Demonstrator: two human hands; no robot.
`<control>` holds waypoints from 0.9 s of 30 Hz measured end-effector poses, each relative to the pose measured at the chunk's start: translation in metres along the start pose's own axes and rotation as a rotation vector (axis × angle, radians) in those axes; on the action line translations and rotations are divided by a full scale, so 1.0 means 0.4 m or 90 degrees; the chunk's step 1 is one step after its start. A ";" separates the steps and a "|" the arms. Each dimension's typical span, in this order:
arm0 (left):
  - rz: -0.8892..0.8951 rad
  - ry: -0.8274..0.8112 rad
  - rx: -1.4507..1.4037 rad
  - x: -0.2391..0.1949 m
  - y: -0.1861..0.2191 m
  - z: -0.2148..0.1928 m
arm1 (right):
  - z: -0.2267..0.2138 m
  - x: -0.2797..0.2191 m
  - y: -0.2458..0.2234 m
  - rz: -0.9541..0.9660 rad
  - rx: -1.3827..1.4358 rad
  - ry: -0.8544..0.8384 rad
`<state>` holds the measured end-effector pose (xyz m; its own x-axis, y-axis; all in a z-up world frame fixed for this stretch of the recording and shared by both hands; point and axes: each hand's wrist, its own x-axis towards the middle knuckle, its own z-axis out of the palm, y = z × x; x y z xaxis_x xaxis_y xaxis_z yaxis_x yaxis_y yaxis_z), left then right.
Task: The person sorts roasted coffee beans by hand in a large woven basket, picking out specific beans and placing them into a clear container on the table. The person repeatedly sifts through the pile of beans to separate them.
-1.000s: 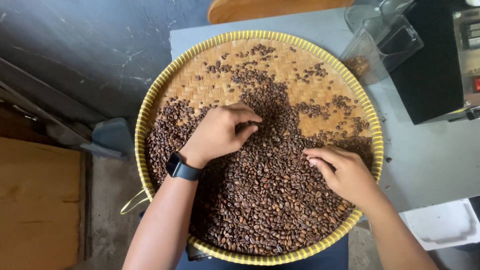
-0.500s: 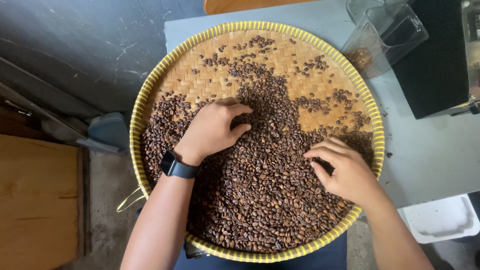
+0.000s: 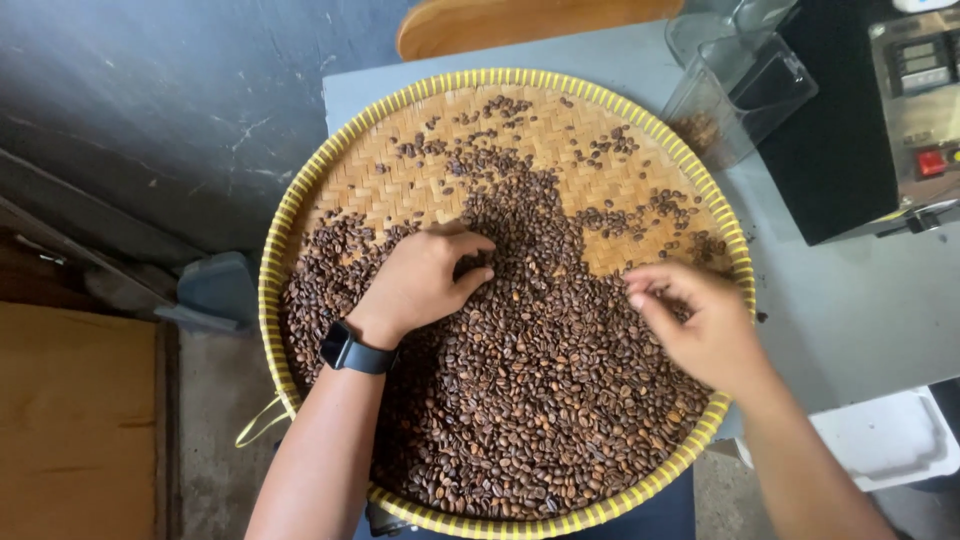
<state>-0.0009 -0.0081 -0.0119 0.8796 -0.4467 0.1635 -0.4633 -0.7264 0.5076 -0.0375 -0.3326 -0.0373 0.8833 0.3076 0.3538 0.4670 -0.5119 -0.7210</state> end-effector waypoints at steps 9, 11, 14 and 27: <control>0.113 -0.029 -0.058 -0.002 0.006 0.023 | -0.208 0.258 0.114 -0.057 -0.270 0.244; 0.136 -0.030 -0.072 -0.002 0.017 0.020 | -0.237 0.323 0.177 -0.130 -0.280 0.278; 0.132 -0.082 -0.115 -0.005 0.028 0.022 | -0.243 0.381 0.244 -0.158 -0.342 0.262; -0.100 0.126 0.077 0.002 -0.149 0.029 | 0.125 0.335 -0.025 -0.145 -0.155 -0.185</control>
<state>0.0263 0.0286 -0.0517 0.9402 -0.2214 0.2589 -0.3184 -0.8410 0.4374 0.0743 -0.2462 -0.0124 0.7249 0.6295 0.2799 0.6751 -0.5682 -0.4705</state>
